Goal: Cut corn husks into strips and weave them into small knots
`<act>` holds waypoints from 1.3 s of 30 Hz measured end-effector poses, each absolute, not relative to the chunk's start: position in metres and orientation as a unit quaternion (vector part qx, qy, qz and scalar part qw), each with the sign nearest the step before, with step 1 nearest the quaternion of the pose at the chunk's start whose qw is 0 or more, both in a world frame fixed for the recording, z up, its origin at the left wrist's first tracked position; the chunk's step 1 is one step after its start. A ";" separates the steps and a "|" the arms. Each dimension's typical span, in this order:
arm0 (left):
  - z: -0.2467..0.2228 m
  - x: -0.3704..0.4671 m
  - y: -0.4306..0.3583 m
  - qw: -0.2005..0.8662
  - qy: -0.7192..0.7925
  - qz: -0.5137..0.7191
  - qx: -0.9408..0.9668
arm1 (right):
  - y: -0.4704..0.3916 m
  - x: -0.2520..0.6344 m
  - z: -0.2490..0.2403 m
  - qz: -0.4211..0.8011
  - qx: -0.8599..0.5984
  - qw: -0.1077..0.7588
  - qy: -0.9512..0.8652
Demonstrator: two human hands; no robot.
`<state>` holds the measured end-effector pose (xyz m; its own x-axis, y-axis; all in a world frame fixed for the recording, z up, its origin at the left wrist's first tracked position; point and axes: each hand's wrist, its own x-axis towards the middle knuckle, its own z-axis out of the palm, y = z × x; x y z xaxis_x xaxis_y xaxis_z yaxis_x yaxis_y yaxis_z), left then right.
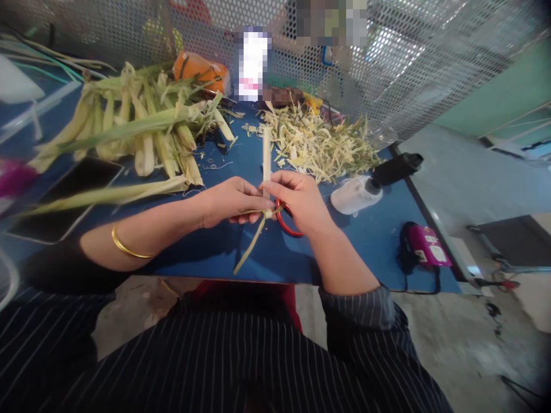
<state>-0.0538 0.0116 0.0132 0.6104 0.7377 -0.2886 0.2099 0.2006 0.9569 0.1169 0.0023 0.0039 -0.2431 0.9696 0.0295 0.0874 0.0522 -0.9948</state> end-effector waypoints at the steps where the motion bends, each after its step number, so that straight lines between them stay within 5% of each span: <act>1: 0.013 -0.054 0.011 0.665 0.390 0.195 0.606 | 0.002 0.116 0.003 0.549 -0.443 0.427 -0.565; 8: 0.013 -0.055 0.012 0.668 0.363 0.173 0.626 | 0.003 0.112 -0.002 0.486 -0.464 0.504 -0.543; 18: 0.010 -0.054 0.012 0.653 0.356 0.148 0.652 | 0.005 0.110 -0.011 0.402 -0.482 0.506 -0.591; 25: 0.011 -0.054 0.017 0.678 0.406 0.296 0.536 | 0.008 0.125 0.006 0.208 -0.509 0.566 -0.614; 34: 0.008 -0.057 0.019 0.685 0.406 0.332 0.506 | 0.013 0.118 -0.008 0.543 -0.464 0.467 -0.522; 39: 0.002 -0.054 0.018 0.689 0.405 0.311 0.514 | 0.012 0.112 -0.015 0.534 -0.456 0.524 -0.482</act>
